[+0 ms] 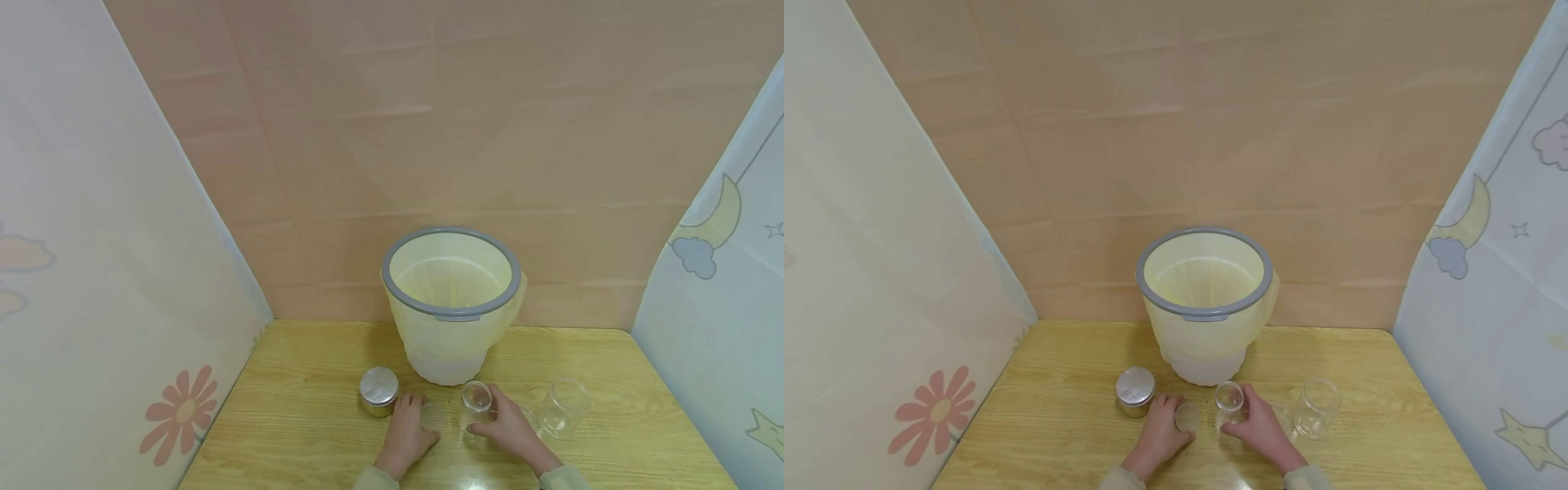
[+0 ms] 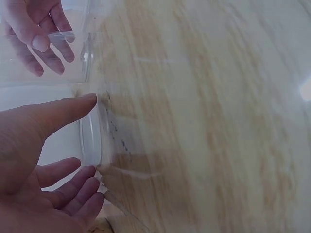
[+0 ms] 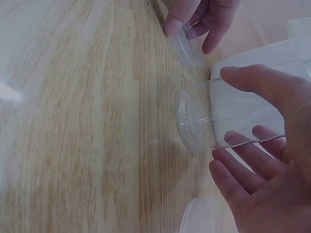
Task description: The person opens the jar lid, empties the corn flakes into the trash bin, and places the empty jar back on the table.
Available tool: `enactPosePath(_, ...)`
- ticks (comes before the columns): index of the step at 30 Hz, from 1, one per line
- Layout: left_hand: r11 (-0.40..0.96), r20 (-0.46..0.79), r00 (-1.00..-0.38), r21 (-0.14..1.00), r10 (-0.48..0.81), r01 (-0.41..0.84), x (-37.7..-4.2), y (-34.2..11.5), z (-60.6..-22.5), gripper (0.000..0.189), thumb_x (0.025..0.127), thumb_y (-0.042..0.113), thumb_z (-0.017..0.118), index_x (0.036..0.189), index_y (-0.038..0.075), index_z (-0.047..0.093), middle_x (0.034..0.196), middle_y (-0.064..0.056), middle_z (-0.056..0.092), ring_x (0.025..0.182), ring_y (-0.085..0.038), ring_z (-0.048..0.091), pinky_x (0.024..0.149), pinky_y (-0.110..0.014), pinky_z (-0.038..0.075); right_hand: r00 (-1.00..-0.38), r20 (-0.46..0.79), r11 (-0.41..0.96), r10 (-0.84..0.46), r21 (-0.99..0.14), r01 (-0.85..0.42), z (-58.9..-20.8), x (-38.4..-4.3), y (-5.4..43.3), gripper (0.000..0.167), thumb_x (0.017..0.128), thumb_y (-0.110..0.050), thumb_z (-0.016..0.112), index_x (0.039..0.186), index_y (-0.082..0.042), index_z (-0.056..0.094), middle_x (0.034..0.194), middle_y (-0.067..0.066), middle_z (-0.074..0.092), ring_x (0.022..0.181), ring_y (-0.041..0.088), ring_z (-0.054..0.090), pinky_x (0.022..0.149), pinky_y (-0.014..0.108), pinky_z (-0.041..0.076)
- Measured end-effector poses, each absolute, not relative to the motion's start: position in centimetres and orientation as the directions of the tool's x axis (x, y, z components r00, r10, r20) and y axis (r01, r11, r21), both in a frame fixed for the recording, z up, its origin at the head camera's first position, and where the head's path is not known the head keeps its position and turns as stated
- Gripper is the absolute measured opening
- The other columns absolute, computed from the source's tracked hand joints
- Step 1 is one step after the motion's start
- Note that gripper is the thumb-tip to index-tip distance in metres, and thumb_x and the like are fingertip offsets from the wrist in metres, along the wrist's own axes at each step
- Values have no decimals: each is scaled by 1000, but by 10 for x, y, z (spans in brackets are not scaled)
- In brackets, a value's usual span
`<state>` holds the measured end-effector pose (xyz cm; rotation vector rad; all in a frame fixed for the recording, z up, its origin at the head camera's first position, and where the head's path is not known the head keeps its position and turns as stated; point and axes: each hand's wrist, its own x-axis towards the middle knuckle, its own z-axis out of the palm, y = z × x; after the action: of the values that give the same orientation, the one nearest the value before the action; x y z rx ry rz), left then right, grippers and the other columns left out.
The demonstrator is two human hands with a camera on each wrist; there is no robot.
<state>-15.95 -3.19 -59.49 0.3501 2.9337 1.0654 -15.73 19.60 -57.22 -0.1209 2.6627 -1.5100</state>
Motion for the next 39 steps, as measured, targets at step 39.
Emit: enactPosePath(39, 704, 298, -948, 650, 109, 285, -151, -96, -516, 68, 73, 21, 94, 128, -1, 59, 126, -17, 57, 115, -38, 54, 90, -53, 53, -979, 177, 553, -105, -807, -205, -520, -150, 209, 90, 73, -39, 93, 140, 1, 48, 141, 22, 54, 129, 44, 49, 102, 62, 41)
